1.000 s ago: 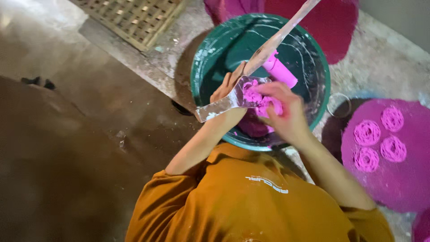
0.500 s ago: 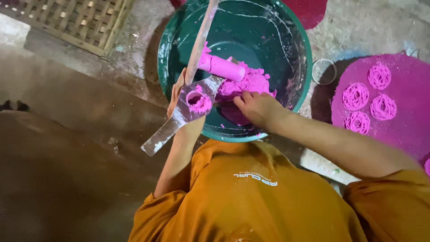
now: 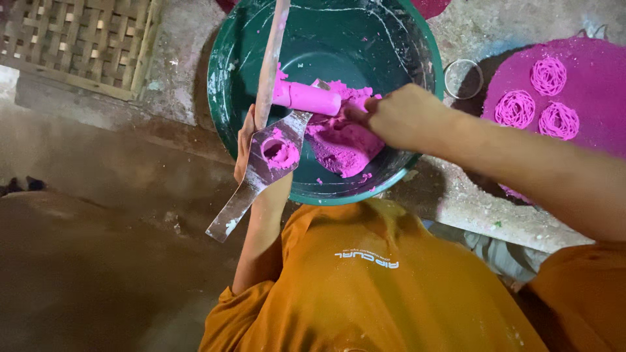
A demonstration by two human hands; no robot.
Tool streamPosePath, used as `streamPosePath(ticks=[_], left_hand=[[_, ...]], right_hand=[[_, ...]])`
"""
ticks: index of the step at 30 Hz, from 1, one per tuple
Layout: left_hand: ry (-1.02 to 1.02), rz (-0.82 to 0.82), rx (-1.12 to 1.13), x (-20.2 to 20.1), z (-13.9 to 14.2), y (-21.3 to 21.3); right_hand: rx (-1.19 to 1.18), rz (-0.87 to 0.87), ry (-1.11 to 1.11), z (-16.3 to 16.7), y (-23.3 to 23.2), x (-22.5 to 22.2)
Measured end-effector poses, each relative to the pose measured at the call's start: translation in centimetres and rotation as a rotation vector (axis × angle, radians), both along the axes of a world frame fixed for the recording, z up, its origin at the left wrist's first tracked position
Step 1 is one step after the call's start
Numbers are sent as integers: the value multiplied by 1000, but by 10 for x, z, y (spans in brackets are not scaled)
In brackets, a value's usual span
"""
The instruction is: The person uses a handheld metal extrusion tool to pipe bright pink paste in spiral rosettes onto round boards arranged on the workbench. They periodically refill the tool by scooping pink paste from a green basin, then resume piping rosettes onto additional boards.
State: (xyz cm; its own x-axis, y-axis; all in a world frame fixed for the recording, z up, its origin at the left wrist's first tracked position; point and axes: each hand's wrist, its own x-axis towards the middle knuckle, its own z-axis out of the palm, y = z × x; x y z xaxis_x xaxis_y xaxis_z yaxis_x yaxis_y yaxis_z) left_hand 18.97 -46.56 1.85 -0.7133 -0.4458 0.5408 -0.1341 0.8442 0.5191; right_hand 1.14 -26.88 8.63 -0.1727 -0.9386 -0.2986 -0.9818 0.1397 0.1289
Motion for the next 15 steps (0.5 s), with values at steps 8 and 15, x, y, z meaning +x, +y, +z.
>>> streamPosePath(ticks=[8,15], left_hand=[[4,20,-2,0,2,3],[2,23,83,1,0,4]], right_hand=[[167,-25,-15,-51,-16,32],[258,-29,-150,-49,-4,59]])
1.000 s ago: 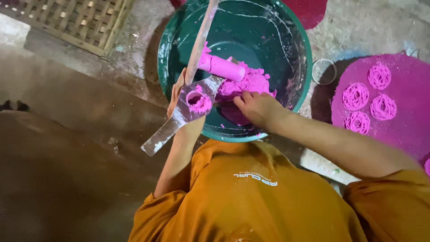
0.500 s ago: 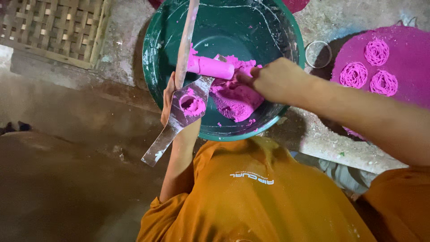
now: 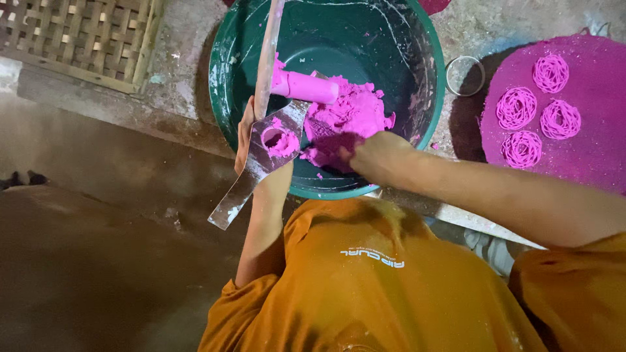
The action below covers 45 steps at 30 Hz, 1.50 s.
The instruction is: The person uses a handheld metal extrusion tool to pipe bright pink paste in spiral rosettes onto round boards arranged on the workbench. They periodically refill the tool by scooping pink paste from a green basin, then resume piping rosettes onto additional boards.
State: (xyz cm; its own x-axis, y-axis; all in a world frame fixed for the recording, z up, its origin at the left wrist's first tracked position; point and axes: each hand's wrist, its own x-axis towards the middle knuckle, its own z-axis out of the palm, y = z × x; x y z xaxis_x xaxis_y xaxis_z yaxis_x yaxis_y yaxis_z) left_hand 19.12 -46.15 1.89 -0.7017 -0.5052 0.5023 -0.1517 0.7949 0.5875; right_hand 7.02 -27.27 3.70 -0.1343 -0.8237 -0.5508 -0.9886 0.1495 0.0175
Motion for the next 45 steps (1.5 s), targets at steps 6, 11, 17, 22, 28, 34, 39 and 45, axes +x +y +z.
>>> streamPosePath(ticks=[6,11,17,22,28,34,39,45], left_hand=[[-17,-30,-51,-2,6,-6],[-265,-70,82,-4,21,-8],[-387,-423,10,-20,34,7],[-115,-729,37,-34,25,10],[-58,-453,240,-41,16,-11],[2,-267,-2,-53,27,-11],[0,-202,-70,-54,47,-27],[-115,-162,-212,-59,41,-13]], right_hand=[[135,-491,-286,64,36,-39],[-438,-459,-843,123,80,-57],[-107,-656,-245,148,36,-37],[-475,73,358,135,10,20],[-671,-207,259,159,62,11],[-1102,-522,-244,92,27,11],[-937,-740,-638,55,49,23],[-1033,-963,-675,37,40,-7]])
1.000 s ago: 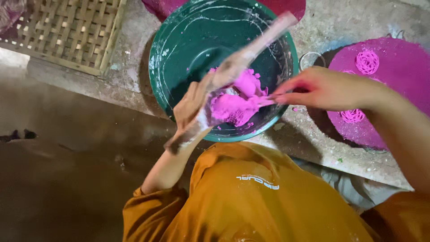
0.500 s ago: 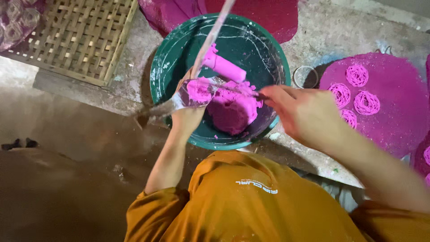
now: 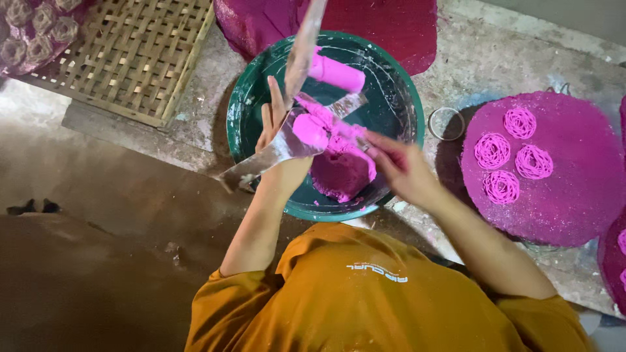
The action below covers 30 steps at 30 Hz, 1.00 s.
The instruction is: The person uses a handheld metal extrusion tool to pipe bright pink paste in spiral rosettes onto round boards arranged on the workbench. They periodically refill the tool by scooping pink paste from a green basin, then resume piping rosettes onto additional boards.
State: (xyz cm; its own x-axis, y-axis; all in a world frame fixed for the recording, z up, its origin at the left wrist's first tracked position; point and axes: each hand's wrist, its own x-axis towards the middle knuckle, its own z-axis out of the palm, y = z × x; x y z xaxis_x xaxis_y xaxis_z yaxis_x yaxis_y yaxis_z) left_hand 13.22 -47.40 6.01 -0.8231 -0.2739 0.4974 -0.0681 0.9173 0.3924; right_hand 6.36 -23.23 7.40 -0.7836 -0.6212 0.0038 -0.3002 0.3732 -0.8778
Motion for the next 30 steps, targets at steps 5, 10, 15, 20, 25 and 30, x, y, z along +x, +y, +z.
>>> streamPosePath(ticks=[5,10,15,20,25,30], left_hand=[[41,59,-106,-9,-9,-20],[-10,-74,72,4,-11,-35],[-102,-248,8,10,-23,-12],[-69,-364,-107,17,-27,-19],[-299,-143,259,29,-10,-46],[10,-334,-63,20,-6,-32]], right_hand=[[27,124,149,5,-6,22],[281,209,170,66,4,-10],[945,433,611,85,-34,-3],[693,563,1157,107,-46,28],[762,504,1104,163,-19,23],[751,521,1222,133,-62,30]])
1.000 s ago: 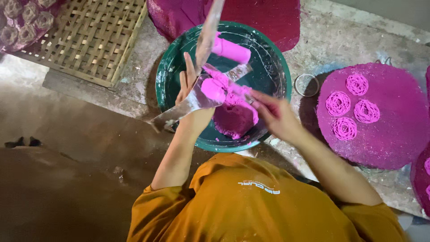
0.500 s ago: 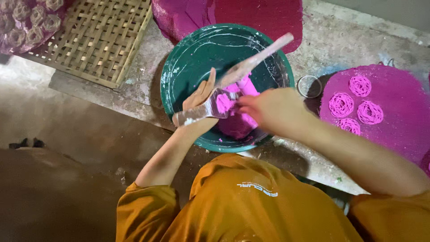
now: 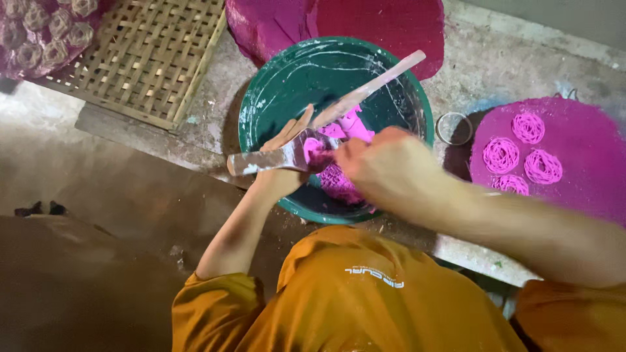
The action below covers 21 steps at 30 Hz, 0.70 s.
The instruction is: The person uses a handheld metal extrusion tool to pipe bright pink paste in spiral rosettes onto round boards arranged on the workbench. They periodically refill the tool by scooping pink paste from a green basin, then resume piping rosettes onto additional boards.
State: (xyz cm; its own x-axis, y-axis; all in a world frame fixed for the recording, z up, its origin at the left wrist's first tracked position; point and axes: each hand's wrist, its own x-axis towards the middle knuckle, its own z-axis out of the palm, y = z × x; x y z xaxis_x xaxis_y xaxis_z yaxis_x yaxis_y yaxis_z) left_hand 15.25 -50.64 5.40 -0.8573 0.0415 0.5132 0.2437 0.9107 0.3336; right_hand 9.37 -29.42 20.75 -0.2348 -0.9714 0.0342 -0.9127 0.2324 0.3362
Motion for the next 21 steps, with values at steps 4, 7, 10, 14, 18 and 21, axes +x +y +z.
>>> streamPosePath(ticks=[4,7,10,14,18,21], left_hand=[[-210,129,113,-1,-15,-8],[-179,41,918,-2,-30,-43],[6,-53,1569,-2,-46,-71],[-175,-39,1547,13,-65,-36],[-553,-488,1896,10,-70,90],[-868,-558,1825,-3,-54,183]], right_hand=[[-134,58,-100,-29,-6,-6],[-127,-160,-257,-33,29,-11],[-196,-295,-523,-49,51,-17],[-498,101,-759,-83,57,-43],[-1121,568,-1808,-89,92,-58],[-1404,407,-2348,-77,151,-37]])
